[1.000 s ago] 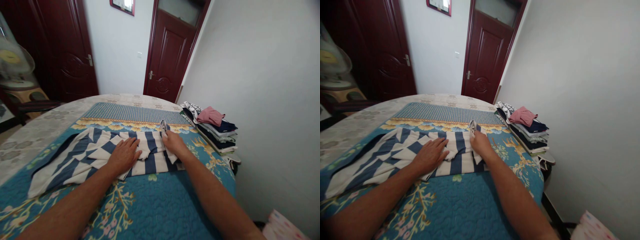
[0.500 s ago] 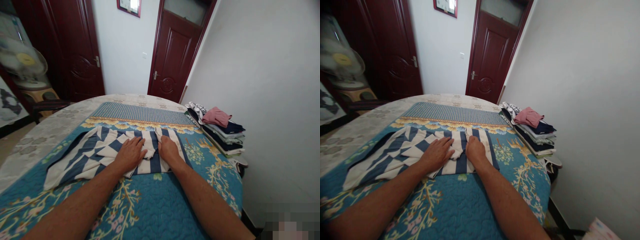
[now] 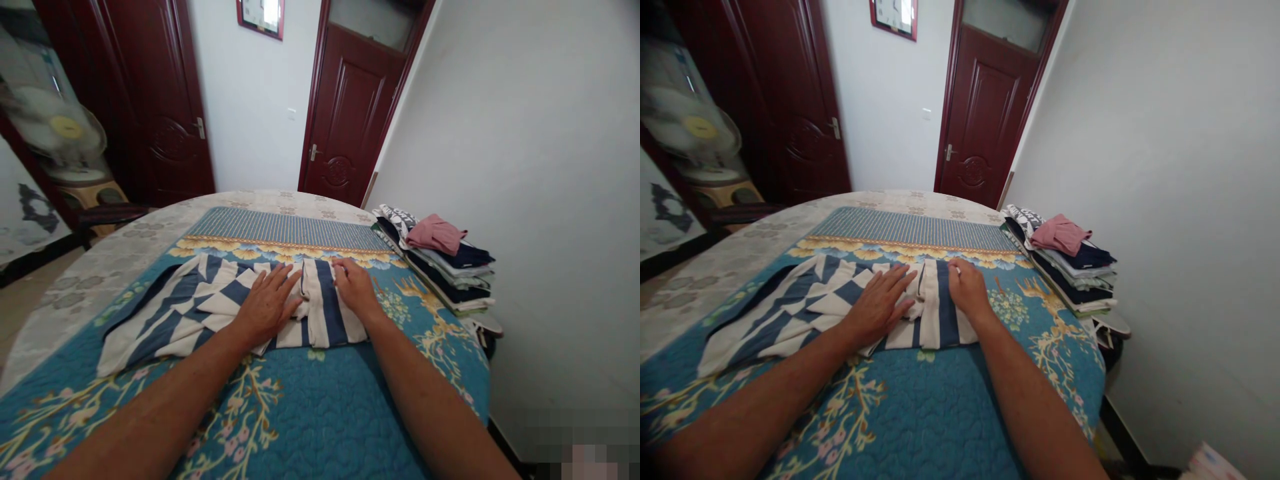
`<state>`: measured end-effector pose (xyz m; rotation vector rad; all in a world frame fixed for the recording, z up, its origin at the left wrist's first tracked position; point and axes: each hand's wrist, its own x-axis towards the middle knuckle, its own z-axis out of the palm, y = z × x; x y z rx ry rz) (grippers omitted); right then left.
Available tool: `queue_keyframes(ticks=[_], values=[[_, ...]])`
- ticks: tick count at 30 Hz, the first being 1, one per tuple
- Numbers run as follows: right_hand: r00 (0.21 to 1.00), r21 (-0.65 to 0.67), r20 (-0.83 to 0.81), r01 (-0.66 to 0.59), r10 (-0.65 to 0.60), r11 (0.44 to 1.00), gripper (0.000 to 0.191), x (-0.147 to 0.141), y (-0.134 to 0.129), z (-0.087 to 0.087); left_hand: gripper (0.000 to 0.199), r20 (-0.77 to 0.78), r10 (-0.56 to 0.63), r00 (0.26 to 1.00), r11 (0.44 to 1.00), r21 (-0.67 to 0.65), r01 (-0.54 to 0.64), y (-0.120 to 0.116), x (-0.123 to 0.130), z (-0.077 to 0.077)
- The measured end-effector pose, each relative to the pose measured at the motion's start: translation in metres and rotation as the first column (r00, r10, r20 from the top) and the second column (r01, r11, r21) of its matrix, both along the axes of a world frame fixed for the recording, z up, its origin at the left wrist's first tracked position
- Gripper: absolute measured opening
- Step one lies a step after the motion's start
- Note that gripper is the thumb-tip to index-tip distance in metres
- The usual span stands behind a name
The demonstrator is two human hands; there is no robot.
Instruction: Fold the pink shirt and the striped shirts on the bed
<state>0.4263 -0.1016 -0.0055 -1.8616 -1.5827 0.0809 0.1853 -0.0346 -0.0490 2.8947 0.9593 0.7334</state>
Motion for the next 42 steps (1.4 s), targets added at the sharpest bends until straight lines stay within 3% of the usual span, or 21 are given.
queue_keyframes(ticks=[2,4,8,10,16,22,28,31,34,37,42], values=[[0.993,0.022,0.106,0.048,-0.050,0.999,0.040,0.020,-0.002,-0.005,0.060,-0.014,-0.123,0.992,0.992,0.031,0.123,-0.009,0.006,0.003],[0.975,-0.064,0.219,0.058,-0.043,0.996,0.046,0.032,-0.003,-0.019,0.059,-0.082,-0.210,0.974,0.978,-0.002,0.211,-0.018,0.013,0.002],[0.954,-0.317,0.299,0.112,-0.013,0.942,0.059,0.035,-0.001,-0.047,0.060,-0.207,-0.217,0.954,0.973,-0.121,0.195,-0.027,0.022,-0.004],[0.956,-0.366,0.294,0.131,-0.019,0.922,0.063,0.034,0.001,-0.053,0.062,-0.236,-0.210,0.949,0.973,-0.142,0.181,-0.027,0.023,-0.004],[0.966,-0.399,0.255,0.137,-0.033,0.907,0.073,0.041,0.012,-0.049,0.074,-0.273,-0.192,0.943,0.976,-0.156,0.154,-0.027,0.021,0.003],[0.972,-0.407,0.213,0.176,-0.095,0.896,0.076,0.056,0.042,-0.050,0.075,-0.281,-0.186,0.941,0.979,-0.138,0.152,-0.028,0.021,0.002],[0.950,-0.177,0.244,0.242,-0.196,0.954,0.057,0.060,0.055,-0.053,0.077,-0.300,-0.172,0.938,0.982,-0.123,0.141,-0.029,0.021,0.002],[0.940,-0.051,0.261,0.242,-0.221,0.969,0.052,0.058,0.046,-0.054,0.077,-0.296,-0.175,0.939,0.982,-0.127,0.143,-0.028,0.021,0.002],[0.935,-0.005,0.310,0.185,-0.174,0.983,0.052,0.054,0.024,-0.059,0.076,-0.294,-0.174,0.940,0.981,-0.129,0.141,-0.027,0.021,0.001],[0.930,-0.019,0.345,0.139,-0.124,0.990,0.054,0.050,-0.011,-0.065,0.077,-0.293,-0.173,0.940,0.982,-0.124,0.142,-0.026,0.022,-0.001],[0.918,-0.037,0.363,0.187,-0.161,0.982,0.053,0.044,-0.075,-0.072,0.076,-0.276,-0.173,0.945,0.983,-0.114,0.147,-0.025,0.022,-0.004]])
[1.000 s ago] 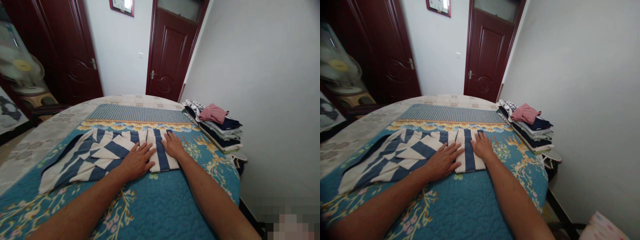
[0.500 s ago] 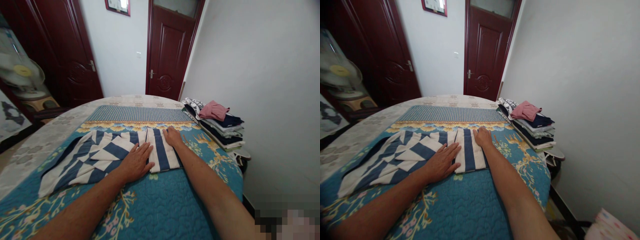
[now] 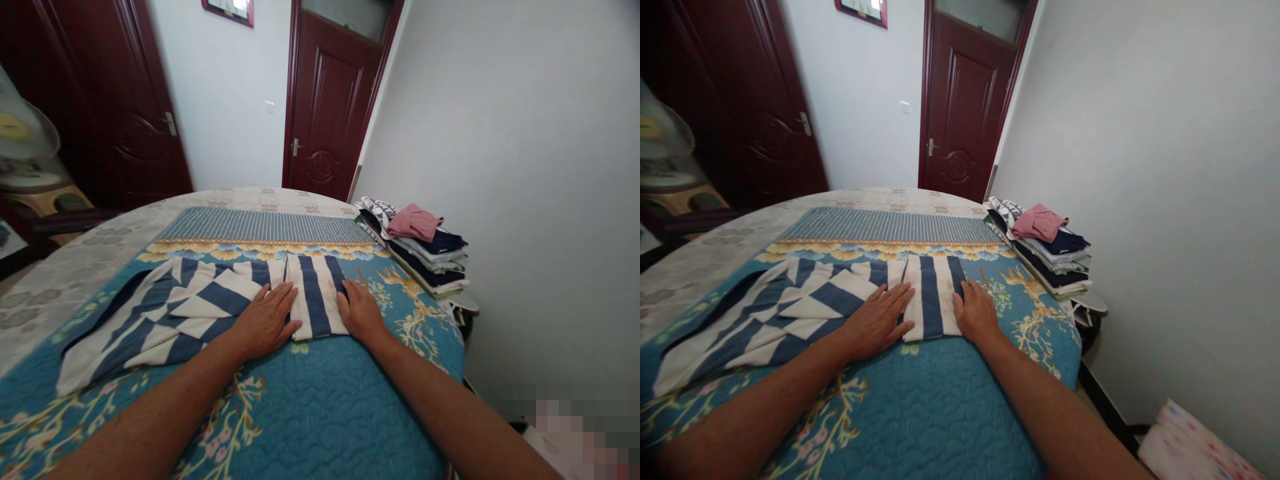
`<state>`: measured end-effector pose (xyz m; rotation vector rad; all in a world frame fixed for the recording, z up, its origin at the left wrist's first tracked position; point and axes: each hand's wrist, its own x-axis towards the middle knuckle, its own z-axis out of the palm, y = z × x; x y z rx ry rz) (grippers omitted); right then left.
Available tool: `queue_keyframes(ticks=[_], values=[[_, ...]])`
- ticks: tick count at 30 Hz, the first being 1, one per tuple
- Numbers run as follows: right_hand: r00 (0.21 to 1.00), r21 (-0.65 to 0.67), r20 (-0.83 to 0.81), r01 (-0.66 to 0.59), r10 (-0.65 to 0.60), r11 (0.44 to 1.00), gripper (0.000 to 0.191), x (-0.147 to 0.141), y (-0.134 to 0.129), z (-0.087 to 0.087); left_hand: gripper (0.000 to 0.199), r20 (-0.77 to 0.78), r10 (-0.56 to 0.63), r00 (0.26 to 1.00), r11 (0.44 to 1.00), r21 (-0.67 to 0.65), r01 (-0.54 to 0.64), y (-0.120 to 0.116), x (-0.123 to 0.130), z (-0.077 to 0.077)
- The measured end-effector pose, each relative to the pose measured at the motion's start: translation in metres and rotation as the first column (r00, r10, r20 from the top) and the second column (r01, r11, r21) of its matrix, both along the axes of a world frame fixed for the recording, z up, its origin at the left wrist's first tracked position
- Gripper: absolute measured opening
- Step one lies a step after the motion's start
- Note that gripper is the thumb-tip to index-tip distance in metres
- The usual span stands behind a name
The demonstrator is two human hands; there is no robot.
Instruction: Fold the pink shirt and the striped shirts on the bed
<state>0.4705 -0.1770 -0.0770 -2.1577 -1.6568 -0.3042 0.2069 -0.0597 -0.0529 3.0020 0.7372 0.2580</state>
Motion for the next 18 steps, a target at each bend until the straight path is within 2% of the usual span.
queue_keyframes(ticks=[3,6,8,10,12,15,16,18], values=[[0.999,-0.015,0.012,-0.033,0.033,0.999,0.051,-0.004,-0.025,0.001,0.075,0.006,-0.012,1.000,1.000,0.004,0.012,0.000,-0.001,-0.001],[1.000,-0.016,-0.016,0.007,-0.007,1.000,0.052,-0.003,-0.028,0.009,0.075,0.029,-0.030,0.999,0.999,0.017,0.029,0.002,-0.001,-0.003],[0.992,-0.030,-0.112,0.058,-0.061,0.998,0.054,0.002,-0.019,0.018,0.075,0.035,-0.035,0.999,0.999,0.024,0.035,0.002,-0.001,-0.004],[0.950,-0.072,-0.286,0.112,-0.128,0.991,0.052,0.011,-0.004,0.028,0.075,0.033,-0.038,0.999,0.999,0.026,0.037,0.002,-0.002,-0.003],[0.857,-0.154,-0.481,0.126,-0.186,0.980,0.045,0.021,0.012,0.037,0.077,0.025,-0.040,0.999,0.999,0.021,0.039,0.000,-0.003,-0.002],[0.706,-0.227,-0.680,0.054,-0.198,0.972,0.040,0.031,0.032,0.040,0.078,0.020,-0.048,0.999,0.999,0.003,0.048,-0.005,-0.006,0.002],[0.690,-0.215,-0.701,0.034,-0.178,0.976,0.040,0.032,0.038,0.038,0.078,0.023,-0.048,0.999,0.999,-0.003,0.048,-0.006,-0.007,0.003],[0.738,-0.150,-0.664,0.026,-0.120,0.988,0.037,0.033,0.046,0.033,0.078,0.034,-0.046,0.998,0.999,-0.014,0.047,-0.006,-0.009,0.004]])
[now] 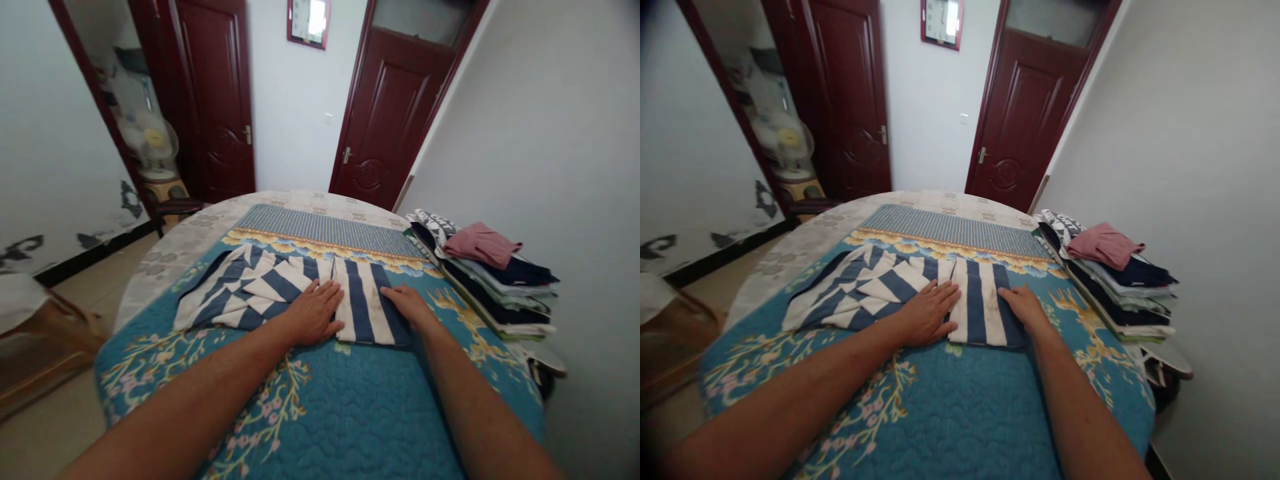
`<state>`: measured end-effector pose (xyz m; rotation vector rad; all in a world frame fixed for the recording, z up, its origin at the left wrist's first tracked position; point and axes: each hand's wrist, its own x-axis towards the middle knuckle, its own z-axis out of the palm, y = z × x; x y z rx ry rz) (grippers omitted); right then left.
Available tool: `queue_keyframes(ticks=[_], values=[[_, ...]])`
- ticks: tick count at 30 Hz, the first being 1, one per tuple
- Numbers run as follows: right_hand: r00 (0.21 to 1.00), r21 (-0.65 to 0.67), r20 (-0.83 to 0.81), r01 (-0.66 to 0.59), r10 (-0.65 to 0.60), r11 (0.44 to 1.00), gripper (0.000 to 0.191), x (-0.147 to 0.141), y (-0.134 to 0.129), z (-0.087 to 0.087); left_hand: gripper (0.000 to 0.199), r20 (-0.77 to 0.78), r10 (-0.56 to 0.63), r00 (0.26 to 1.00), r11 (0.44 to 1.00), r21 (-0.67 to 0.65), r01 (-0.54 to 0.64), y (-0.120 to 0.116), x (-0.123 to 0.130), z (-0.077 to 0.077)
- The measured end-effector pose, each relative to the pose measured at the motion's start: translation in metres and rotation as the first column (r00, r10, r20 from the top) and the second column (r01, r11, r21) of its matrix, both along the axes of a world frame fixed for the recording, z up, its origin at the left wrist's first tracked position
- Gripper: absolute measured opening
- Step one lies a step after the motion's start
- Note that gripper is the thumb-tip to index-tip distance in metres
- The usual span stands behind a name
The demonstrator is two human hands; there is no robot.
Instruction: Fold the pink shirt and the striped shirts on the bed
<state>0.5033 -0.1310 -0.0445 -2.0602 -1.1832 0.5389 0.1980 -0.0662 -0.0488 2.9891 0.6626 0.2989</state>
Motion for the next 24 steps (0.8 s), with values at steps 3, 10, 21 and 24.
queue_keyframes(ticks=[3,10,21,24], values=[[0.985,0.110,0.174,-0.024,0.004,0.994,0.029,-0.002,0.005,-0.008,0.077,0.017,0.001,1.000,1.000,-0.008,-0.001,0.000,-0.001,-0.002],[0.999,0.095,0.017,0.028,-0.030,0.995,0.034,-0.005,-0.001,-0.002,0.063,0.135,-0.074,0.988,0.997,0.022,0.072,0.004,0.000,0.000],[0.963,0.116,-0.255,-0.060,0.088,0.991,0.032,-0.045,0.008,0.068,0.035,0.324,0.212,0.922,0.947,-0.301,-0.112,0.015,-0.023,0.028],[0.974,0.155,-0.170,-0.126,0.152,0.980,0.028,-0.063,0.016,0.089,0.035,0.418,0.319,0.851,0.874,-0.476,-0.094,0.020,-0.026,0.033]])
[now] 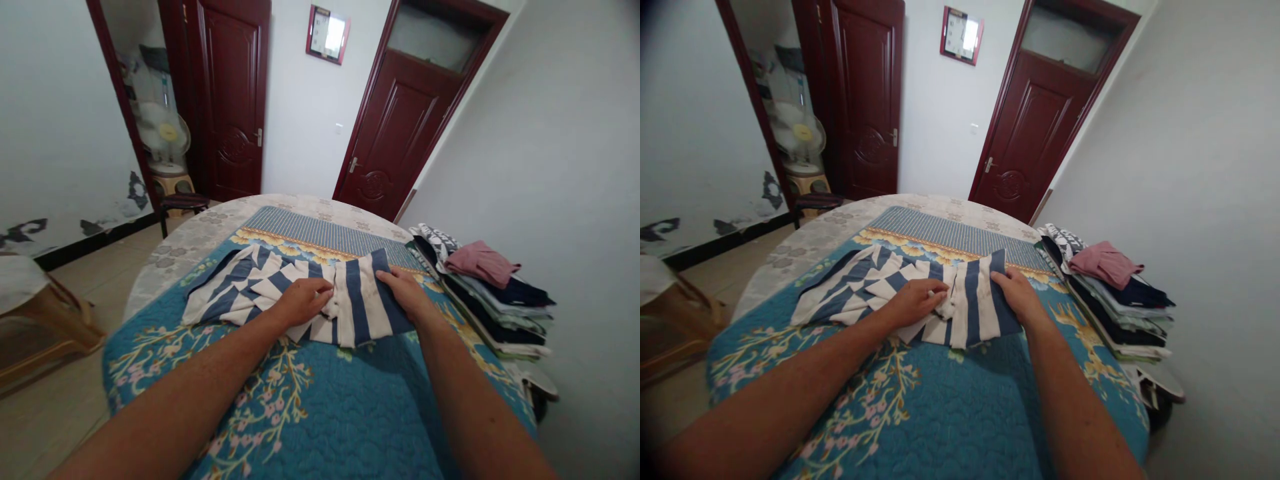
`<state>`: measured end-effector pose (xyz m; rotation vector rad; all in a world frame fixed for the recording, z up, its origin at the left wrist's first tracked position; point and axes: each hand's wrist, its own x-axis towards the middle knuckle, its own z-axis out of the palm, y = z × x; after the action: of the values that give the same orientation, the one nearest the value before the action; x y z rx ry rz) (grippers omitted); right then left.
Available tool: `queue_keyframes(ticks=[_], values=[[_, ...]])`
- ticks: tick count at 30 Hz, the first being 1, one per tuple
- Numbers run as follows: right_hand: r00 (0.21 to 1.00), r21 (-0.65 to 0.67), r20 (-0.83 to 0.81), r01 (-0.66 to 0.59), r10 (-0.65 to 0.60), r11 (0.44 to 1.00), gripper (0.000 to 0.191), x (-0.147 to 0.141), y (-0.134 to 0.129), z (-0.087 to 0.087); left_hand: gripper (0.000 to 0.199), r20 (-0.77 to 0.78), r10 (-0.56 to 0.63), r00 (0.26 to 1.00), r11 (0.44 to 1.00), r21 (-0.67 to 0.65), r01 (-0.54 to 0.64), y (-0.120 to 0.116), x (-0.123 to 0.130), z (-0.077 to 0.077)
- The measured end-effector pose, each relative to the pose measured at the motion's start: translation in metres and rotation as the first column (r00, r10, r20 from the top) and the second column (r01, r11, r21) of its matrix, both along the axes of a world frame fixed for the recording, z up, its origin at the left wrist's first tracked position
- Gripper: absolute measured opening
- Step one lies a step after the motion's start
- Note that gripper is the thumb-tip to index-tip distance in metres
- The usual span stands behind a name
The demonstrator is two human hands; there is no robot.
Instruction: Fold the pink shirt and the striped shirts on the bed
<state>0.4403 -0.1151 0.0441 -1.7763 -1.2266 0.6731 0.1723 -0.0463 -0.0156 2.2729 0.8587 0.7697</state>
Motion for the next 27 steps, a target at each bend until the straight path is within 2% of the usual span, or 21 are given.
queue_keyframes(ticks=[2,4,8,11,14,17,20,22,24,25,27], values=[[0.998,0.015,0.060,-0.019,0.018,1.000,0.026,-0.014,0.007,0.011,0.039,0.104,0.043,0.994,0.989,-0.146,-0.027,0.006,-0.002,0.002],[0.997,0.012,0.065,-0.036,0.035,0.999,0.025,-0.030,0.016,0.019,0.046,0.217,0.112,0.970,0.943,-0.331,-0.035,0.014,-0.005,0.002],[0.993,0.027,0.090,-0.078,0.075,0.997,0.026,-0.065,0.039,0.021,0.060,0.361,0.298,0.884,0.733,-0.680,0.030,0.028,-0.011,0.000],[0.987,0.044,0.119,-0.111,0.105,0.993,0.028,-0.095,0.061,0.013,0.065,0.342,0.361,0.868,0.604,-0.795,0.062,0.035,-0.019,0.002],[0.981,0.028,0.146,-0.137,0.132,0.990,0.023,-0.125,0.080,-0.003,0.068,0.313,0.406,0.859,0.557,-0.830,0.039,0.043,-0.031,0.006],[0.983,-0.042,0.114,-0.140,0.144,0.989,0.022,-0.152,0.090,-0.024,0.068,0.263,0.458,0.849,0.560,-0.827,-0.046,0.052,-0.043,0.009],[0.974,-0.126,-0.112,-0.210,0.196,0.969,0.023,-0.172,0.087,-0.042,0.065,0.163,0.485,0.859,0.581,-0.795,-0.177,0.058,-0.050,0.008],[0.946,-0.119,-0.208,-0.278,0.249,0.953,0.021,-0.175,0.082,-0.049,0.058,0.097,0.474,0.875,0.650,-0.709,-0.273,0.061,-0.051,0.005],[0.933,-0.080,-0.215,-0.313,0.290,0.947,0.018,-0.168,0.076,-0.050,0.046,0.040,0.456,0.889,0.757,-0.543,-0.364,0.062,-0.050,0.000],[0.937,-0.056,-0.200,-0.304,0.287,0.951,0.017,-0.161,0.074,-0.049,0.044,0.012,0.444,0.896,0.804,-0.447,-0.392,0.062,-0.050,-0.001],[0.960,0.015,-0.162,-0.231,0.230,0.973,0.017,-0.139,0.070,-0.046,0.054,-0.047,0.407,0.912,0.865,-0.302,-0.401,0.061,-0.049,-0.003]])
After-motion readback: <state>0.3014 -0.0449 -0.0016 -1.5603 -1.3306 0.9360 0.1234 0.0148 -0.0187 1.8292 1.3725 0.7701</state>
